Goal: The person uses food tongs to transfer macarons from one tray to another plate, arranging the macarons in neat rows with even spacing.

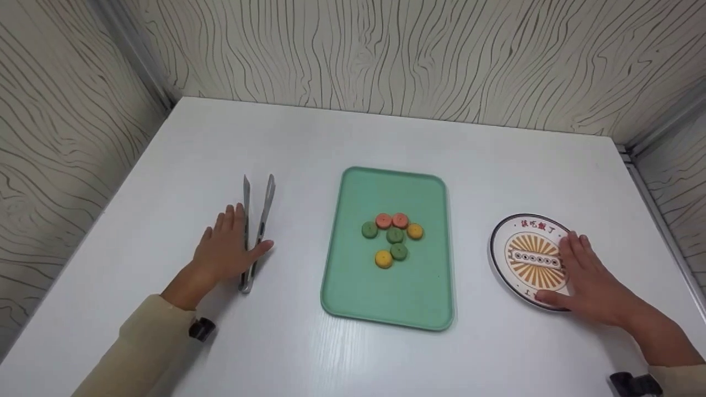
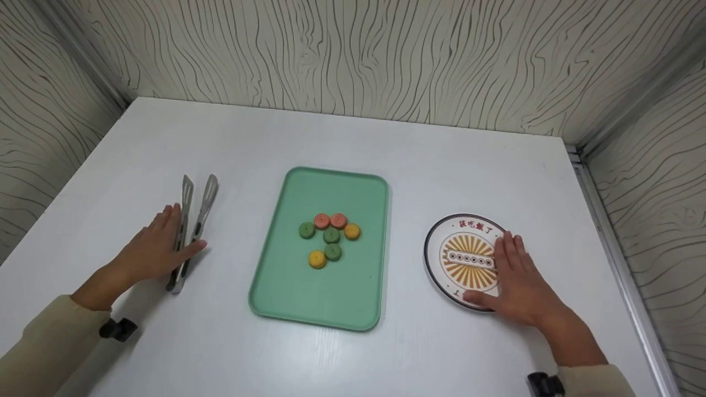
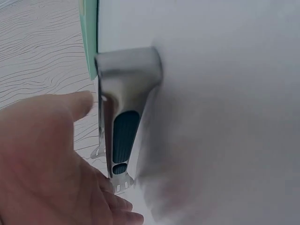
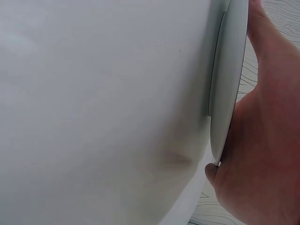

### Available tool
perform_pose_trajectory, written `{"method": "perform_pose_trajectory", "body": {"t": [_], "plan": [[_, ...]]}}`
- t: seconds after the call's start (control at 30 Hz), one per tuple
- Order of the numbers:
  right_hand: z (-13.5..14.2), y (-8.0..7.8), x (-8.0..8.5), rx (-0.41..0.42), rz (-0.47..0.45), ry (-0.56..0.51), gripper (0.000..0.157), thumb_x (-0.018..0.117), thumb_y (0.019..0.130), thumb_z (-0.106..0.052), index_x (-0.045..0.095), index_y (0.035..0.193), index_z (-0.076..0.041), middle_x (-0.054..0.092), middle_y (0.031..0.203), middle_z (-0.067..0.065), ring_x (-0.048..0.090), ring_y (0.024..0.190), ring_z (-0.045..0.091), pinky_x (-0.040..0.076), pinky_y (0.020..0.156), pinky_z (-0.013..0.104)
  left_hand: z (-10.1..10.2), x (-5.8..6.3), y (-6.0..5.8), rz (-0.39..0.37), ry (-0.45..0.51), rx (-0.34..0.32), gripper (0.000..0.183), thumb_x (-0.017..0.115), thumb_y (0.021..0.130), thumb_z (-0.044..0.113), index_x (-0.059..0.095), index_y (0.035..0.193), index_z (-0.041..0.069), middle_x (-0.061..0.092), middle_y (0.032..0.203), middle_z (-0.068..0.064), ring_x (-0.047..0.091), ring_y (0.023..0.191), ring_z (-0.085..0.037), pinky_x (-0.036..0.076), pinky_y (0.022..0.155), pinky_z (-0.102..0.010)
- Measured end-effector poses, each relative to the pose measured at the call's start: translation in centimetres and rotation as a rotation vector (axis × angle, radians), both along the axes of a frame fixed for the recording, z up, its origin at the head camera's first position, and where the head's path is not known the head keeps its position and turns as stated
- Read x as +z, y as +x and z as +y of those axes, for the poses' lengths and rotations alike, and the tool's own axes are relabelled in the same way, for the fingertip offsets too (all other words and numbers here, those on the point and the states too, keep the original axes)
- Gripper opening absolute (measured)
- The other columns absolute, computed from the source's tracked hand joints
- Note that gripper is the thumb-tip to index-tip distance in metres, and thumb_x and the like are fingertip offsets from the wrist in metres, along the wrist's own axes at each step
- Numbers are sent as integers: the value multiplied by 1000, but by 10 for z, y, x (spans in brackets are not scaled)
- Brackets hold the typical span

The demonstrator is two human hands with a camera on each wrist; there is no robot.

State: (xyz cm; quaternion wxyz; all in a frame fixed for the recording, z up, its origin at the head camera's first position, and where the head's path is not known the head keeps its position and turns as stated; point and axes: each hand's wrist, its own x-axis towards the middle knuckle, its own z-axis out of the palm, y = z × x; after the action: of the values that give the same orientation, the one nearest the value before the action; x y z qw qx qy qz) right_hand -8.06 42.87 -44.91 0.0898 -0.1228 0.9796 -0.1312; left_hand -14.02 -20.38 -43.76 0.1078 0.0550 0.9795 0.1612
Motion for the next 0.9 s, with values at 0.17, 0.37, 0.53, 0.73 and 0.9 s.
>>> {"method": "perform_pose_trajectory", "body": {"t": [0.17, 0.37, 0.53, 0.73, 0.9], "plan": [[2, 0, -1, 4, 12, 6, 111, 65, 82, -49, -7, 146, 6, -14, 152, 24, -23, 138, 32, -21, 101, 23, 2, -1, 0, 27, -10, -17, 94, 57, 89, 44, 7, 144, -13, 9, 148, -34, 13, 136, -48, 19, 105, -61], [1, 0, -3, 5, 17, 2, 111, 65, 82, -50, -7, 146, 5, -15, 152, 22, -23, 138, 31, -20, 101, 22, -3, 3, -3, 55, 18, -31, 87, 61, 87, 31, 13, 142, -16, 14, 144, -39, 18, 133, -51, 27, 101, -61], [0, 0, -5, -5, 12, -3, 112, 64, 82, -52, -8, 146, 5, -17, 152, 21, -24, 138, 29, -20, 101, 22, -7, 2, -7, 74, 35, -13, 80, 63, 86, 19, 17, 142, -14, 19, 143, -38, 27, 129, -51, 33, 95, -62], [1, 0, -6, 9, 36, 0, 111, 65, 82, -50, -6, 145, 7, -14, 152, 25, -22, 138, 33, -20, 100, 20, -9, -2, -9, 138, 66, 61, 67, 62, 84, 8, 29, 136, -17, 38, 127, -37, 43, 110, -47, 41, 84, -56], [3, -1, -7, 21, 52, 11, 110, 66, 82, -48, -4, 145, 9, -12, 151, 26, -21, 138, 33, -20, 99, 18, -11, -5, -10, 142, 124, 145, 53, 63, 85, 17, 42, 122, -16, 44, 104, -28, 42, 93, -36, 43, 70, -46]]}}
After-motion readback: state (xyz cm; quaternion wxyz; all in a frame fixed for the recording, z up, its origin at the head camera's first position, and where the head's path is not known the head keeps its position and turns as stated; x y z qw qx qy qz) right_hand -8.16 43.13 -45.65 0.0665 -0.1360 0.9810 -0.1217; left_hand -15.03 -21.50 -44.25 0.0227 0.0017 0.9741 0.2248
